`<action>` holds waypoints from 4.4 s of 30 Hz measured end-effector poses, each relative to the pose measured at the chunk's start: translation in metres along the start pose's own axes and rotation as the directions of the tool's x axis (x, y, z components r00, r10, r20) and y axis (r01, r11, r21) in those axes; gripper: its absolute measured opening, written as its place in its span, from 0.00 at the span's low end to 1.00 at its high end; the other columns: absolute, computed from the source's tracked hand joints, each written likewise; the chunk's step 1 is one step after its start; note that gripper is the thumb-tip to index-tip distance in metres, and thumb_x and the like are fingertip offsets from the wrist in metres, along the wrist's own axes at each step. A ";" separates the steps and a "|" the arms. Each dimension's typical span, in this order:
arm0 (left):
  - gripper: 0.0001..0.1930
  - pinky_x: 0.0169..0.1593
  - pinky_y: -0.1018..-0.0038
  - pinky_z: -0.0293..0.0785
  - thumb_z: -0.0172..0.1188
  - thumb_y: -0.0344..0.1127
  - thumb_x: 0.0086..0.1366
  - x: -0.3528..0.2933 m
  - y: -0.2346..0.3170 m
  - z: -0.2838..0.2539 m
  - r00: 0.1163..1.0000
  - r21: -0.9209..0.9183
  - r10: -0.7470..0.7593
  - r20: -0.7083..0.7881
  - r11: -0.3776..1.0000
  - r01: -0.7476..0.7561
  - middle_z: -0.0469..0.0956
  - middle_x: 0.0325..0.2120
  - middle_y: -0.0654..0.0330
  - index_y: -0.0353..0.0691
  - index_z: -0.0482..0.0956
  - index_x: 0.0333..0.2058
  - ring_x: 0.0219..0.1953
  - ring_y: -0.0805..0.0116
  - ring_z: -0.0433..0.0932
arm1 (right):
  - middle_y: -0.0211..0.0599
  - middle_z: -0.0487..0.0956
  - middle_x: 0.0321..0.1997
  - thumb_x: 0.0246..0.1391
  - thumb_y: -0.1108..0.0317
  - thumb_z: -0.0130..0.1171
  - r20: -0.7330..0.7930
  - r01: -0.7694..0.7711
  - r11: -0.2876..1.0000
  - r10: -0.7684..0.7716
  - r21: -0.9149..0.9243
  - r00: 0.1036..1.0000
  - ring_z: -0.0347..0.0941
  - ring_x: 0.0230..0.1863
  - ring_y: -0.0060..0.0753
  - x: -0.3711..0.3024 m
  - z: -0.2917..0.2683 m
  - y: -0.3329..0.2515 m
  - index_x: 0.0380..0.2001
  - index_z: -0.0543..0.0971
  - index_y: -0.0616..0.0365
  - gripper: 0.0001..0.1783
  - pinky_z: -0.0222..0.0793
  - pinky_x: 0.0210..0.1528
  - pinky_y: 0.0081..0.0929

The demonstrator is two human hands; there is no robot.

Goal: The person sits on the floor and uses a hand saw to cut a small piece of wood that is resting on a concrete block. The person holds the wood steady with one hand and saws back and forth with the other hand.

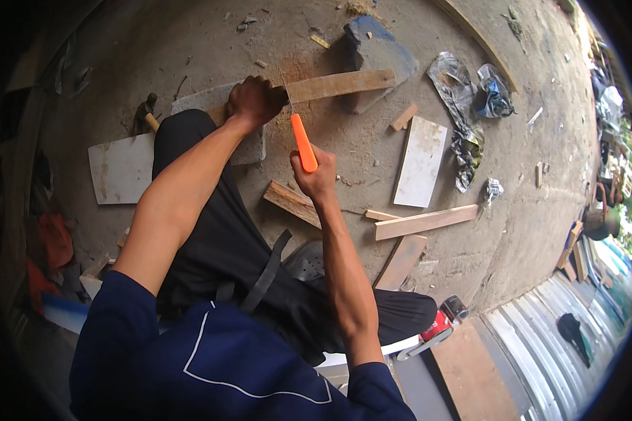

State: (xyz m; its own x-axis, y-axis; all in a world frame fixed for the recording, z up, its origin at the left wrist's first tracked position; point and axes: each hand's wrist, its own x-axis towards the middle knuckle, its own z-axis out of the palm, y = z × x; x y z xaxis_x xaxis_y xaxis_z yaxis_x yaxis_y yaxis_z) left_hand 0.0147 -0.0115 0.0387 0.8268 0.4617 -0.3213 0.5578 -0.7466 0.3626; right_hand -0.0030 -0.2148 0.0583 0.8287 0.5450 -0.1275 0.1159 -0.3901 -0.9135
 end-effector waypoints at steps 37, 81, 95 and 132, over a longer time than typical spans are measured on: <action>0.24 0.49 0.62 0.69 0.51 0.52 0.52 0.004 -0.004 0.003 0.993 -0.018 -0.020 0.113 1.000 0.022 0.78 0.38 0.43 0.36 0.82 0.34 0.43 0.50 0.77 | 0.45 0.71 0.15 0.42 0.71 0.57 -0.002 0.031 0.998 -0.032 -0.051 0.999 0.72 0.16 0.41 -0.024 -0.005 -0.013 0.21 0.76 0.62 0.05 0.67 0.23 0.29; 0.21 0.53 0.63 0.65 0.58 0.53 0.52 0.008 -0.015 0.025 0.999 0.081 0.040 -0.026 0.996 -0.037 0.79 0.39 0.55 0.42 0.82 0.36 0.49 0.58 0.73 | 0.47 0.67 0.13 0.43 0.69 0.56 0.008 -0.193 0.981 0.193 -0.033 0.981 0.66 0.13 0.34 -0.076 -0.026 -0.037 0.19 0.72 0.65 0.09 0.63 0.21 0.29; 0.21 0.47 0.62 0.70 0.53 0.53 0.55 0.008 -0.002 0.014 1.000 0.072 0.019 0.014 0.997 -0.020 0.80 0.34 0.50 0.40 0.83 0.32 0.41 0.53 0.78 | 0.50 0.71 0.15 0.43 0.67 0.57 -0.031 -0.136 0.983 0.133 -0.122 0.991 0.71 0.16 0.41 -0.015 -0.004 -0.040 0.21 0.75 0.64 0.10 0.66 0.23 0.31; 0.12 0.50 0.60 0.63 0.51 0.42 0.57 0.022 -0.033 0.049 0.986 0.015 0.029 -0.163 1.000 -0.027 0.78 0.33 0.56 0.42 0.80 0.28 0.44 0.60 0.73 | 0.44 0.65 0.11 0.45 0.66 0.55 -0.026 -0.274 0.961 0.273 -0.031 0.962 0.62 0.14 0.30 -0.035 -0.020 -0.048 0.17 0.71 0.66 0.13 0.59 0.22 0.31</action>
State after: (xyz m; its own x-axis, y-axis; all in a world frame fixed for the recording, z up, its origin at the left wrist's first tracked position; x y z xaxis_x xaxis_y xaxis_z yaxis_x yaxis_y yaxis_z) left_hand 0.0110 -0.0007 -0.0231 0.8434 0.5117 -0.1635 0.5341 -0.7661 0.3576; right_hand -0.0261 -0.2299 0.1141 0.8427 0.3982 -0.3624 -0.0987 -0.5474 -0.8310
